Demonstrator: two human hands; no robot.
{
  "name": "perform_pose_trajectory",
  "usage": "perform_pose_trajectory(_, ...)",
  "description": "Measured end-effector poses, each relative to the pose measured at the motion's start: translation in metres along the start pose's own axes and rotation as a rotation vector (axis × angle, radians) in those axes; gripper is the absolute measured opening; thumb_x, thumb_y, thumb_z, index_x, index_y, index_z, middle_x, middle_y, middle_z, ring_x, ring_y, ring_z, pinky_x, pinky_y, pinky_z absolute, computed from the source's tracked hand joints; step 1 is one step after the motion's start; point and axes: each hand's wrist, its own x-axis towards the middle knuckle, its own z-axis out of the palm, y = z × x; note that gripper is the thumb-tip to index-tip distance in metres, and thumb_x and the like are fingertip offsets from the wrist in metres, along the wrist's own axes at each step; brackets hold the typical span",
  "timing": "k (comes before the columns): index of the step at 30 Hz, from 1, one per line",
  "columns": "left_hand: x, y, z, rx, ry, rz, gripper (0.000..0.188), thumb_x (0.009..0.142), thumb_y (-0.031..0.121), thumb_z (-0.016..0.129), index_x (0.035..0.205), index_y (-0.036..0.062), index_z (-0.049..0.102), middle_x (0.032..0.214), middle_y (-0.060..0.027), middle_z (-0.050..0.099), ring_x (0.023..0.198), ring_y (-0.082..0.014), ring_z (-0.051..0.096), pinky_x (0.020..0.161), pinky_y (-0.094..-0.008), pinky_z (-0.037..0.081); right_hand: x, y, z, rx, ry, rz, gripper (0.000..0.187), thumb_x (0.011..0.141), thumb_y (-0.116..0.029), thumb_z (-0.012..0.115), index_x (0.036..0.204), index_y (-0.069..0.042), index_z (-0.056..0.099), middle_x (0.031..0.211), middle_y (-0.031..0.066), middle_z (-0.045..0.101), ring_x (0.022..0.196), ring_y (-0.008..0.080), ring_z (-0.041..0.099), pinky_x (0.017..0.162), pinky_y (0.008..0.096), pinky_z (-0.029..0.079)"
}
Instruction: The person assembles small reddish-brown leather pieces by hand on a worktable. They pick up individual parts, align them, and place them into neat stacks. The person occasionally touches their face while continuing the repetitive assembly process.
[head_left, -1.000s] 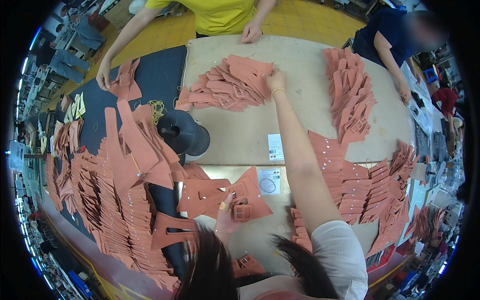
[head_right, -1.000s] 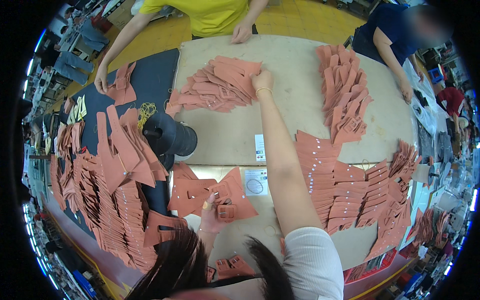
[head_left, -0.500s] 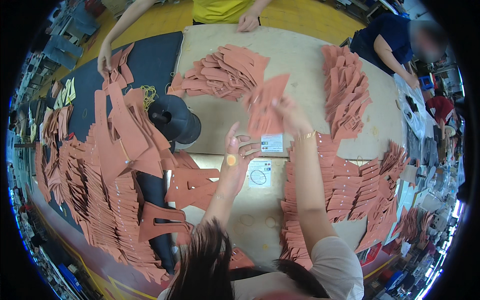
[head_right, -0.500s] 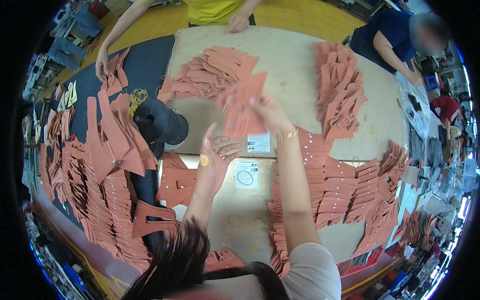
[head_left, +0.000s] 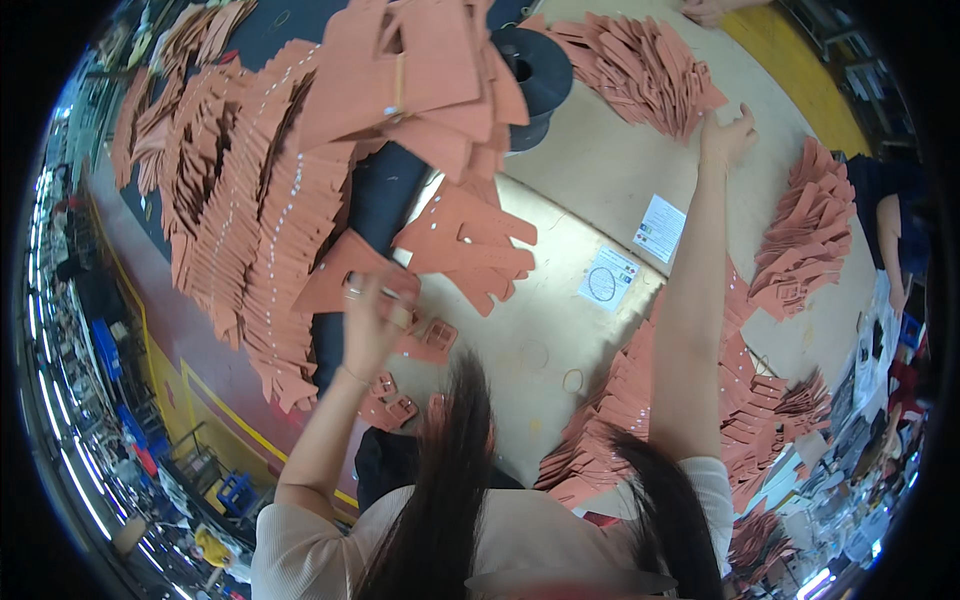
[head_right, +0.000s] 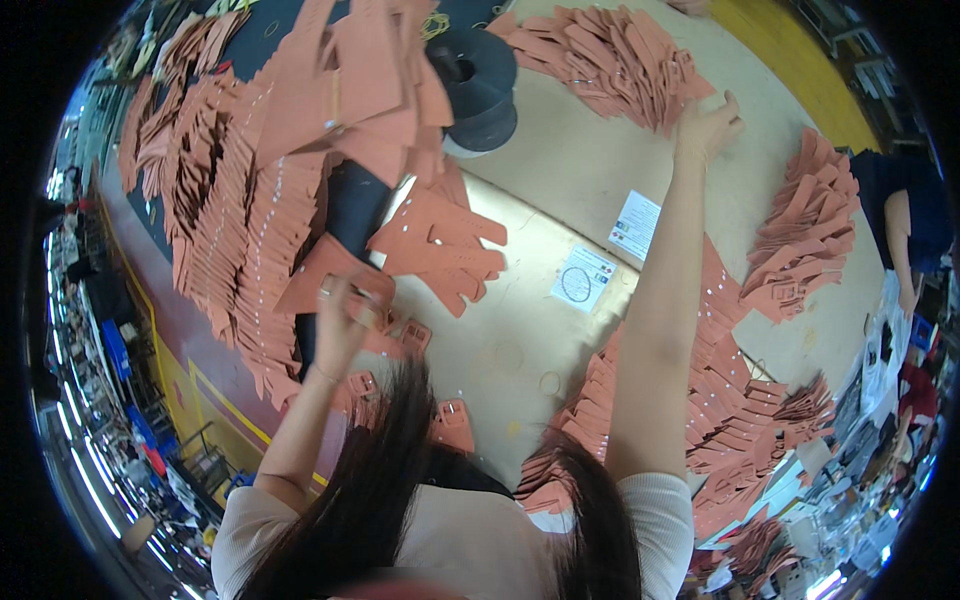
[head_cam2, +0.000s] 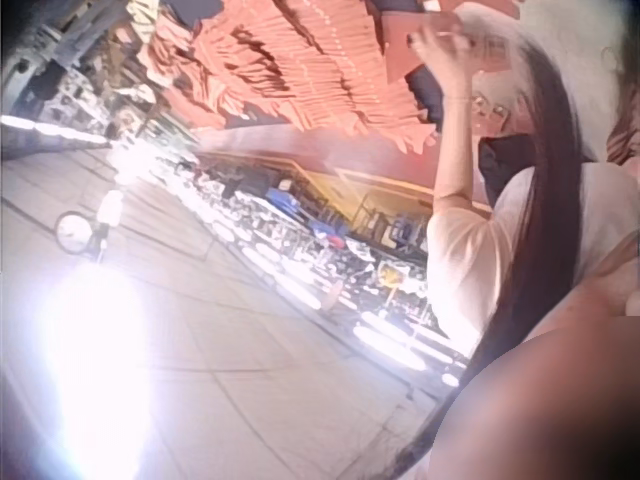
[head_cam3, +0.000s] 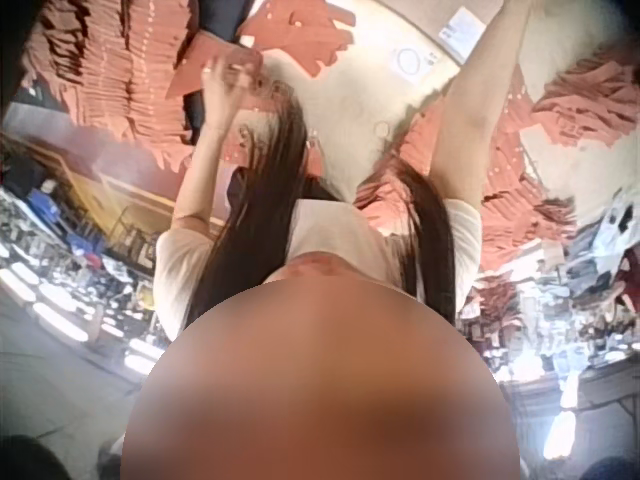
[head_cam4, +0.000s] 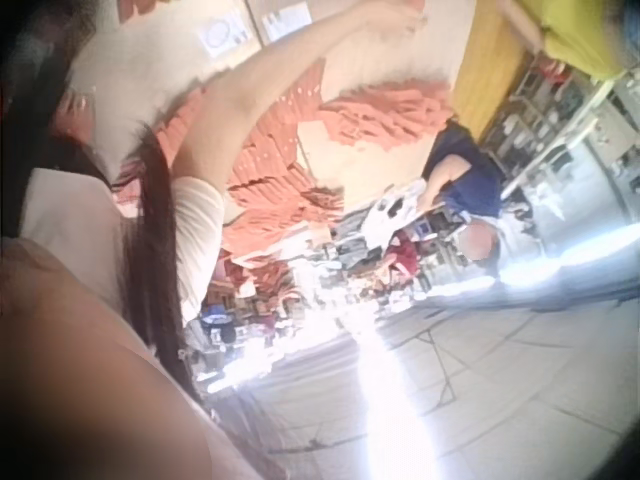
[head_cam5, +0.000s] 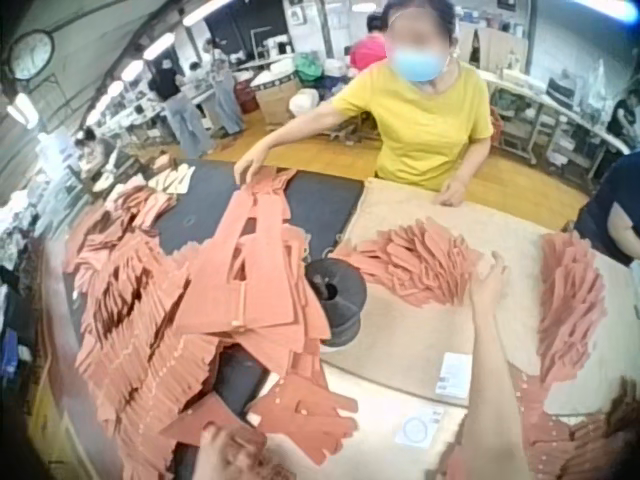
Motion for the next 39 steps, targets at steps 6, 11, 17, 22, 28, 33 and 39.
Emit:
perform_pose_trajectory(6, -0.006, -0.066, -0.057, 0.437, 0.152, -0.094, 0.043, 0.077, 0.016, 0.07, 0.117, 0.0069, 0.057, 0.109, -0.0159, 0.053, 0.101, -0.0342, 0.05, 0.084, -0.0453, 0.041, -0.161, -0.072, -0.057, 0.348, -0.437, -0.141, 0.035, 0.079, -0.012, 0.066, 0.11, 0.0, 0.055, 0.096, 0.0115, 0.054, 0.083, 0.0252, 0.05, 0.08, 0.0362, 0.043)
perform_pose_trajectory(11, -0.014, -0.083, -0.052, 0.522, 0.181, -0.043, 0.045, 0.074, 0.014, 0.071, 0.116, 0.005, 0.056, 0.111, -0.0163, 0.053, 0.096, -0.0336, 0.054, 0.082, -0.0432, 0.043, -0.295, -0.129, -0.077, 0.526, -0.831, -0.507, 0.02, 0.086, -0.012, 0.061, 0.106, -0.006, 0.063, 0.098, 0.0119, 0.06, 0.088, 0.0247, 0.061, 0.077, 0.0336, 0.049)
perform_pose_trajectory(17, -0.017, -0.086, -0.051, 0.191, 0.276, -0.075, 0.037, 0.077, 0.0, 0.063, 0.113, 0.0011, 0.055, 0.112, -0.0186, 0.051, 0.091, -0.0381, 0.057, 0.074, -0.0438, 0.049, -0.381, -0.197, -0.059, 0.557, -0.959, -0.35, 0.024, 0.089, -0.013, 0.056, 0.109, -0.001, 0.061, 0.099, 0.0158, 0.064, 0.093, 0.0321, 0.062, 0.086, 0.0398, 0.049)
perform_pose_trajectory(22, -0.031, -0.088, -0.075, 0.095, 0.199, -0.169, 0.023, 0.079, -0.003, 0.061, 0.101, -0.0005, 0.06, 0.1, -0.0182, 0.058, 0.089, -0.0342, 0.061, 0.074, -0.0411, 0.049, -0.402, -0.221, -0.043, 0.453, -1.047, -0.117, 0.026, 0.087, -0.017, 0.059, 0.107, 0.0, 0.059, 0.095, 0.0182, 0.066, 0.087, 0.0331, 0.064, 0.08, 0.0411, 0.049)
perform_pose_trajectory(28, -0.038, -0.073, -0.098, -0.175, 0.181, -0.196, 0.015, 0.083, -0.002, 0.06, 0.097, -0.0004, 0.062, 0.086, -0.0149, 0.067, 0.077, -0.0219, 0.066, 0.069, -0.0305, 0.05, -0.403, -0.236, -0.062, 0.514, -1.069, -0.134, 0.028, 0.085, -0.019, 0.063, 0.104, 0.0, 0.06, 0.081, 0.0147, 0.063, 0.077, 0.0287, 0.062, 0.075, 0.0364, 0.049)
perform_pose_trajectory(33, -0.047, -0.057, -0.127, -0.512, -0.002, -0.266, 0.021, 0.087, 0.002, 0.059, 0.108, 0.003, 0.062, 0.089, -0.0052, 0.067, 0.076, -0.0087, 0.059, 0.062, -0.0236, 0.048, -0.375, -0.22, -0.117, 0.643, -1.339, 0.057, 0.028, 0.09, -0.022, 0.061, 0.109, -0.001, 0.062, 0.095, 0.0095, 0.067, 0.084, 0.016, 0.063, 0.078, 0.0293, 0.048)
perform_pose_trajectory(39, -0.05, -0.01, -0.069, -0.747, -0.62, -0.169, 0.05, 0.083, 0.018, 0.069, 0.129, 0.0052, 0.054, 0.087, -0.0033, 0.061, 0.081, -0.0097, 0.056, 0.073, -0.0264, 0.048, -0.293, -0.153, -0.218, 0.459, -1.334, 0.004, 0.023, 0.091, -0.017, 0.059, 0.107, -0.001, 0.062, 0.092, 0.0089, 0.069, 0.08, 0.0143, 0.062, 0.075, 0.0279, 0.048)
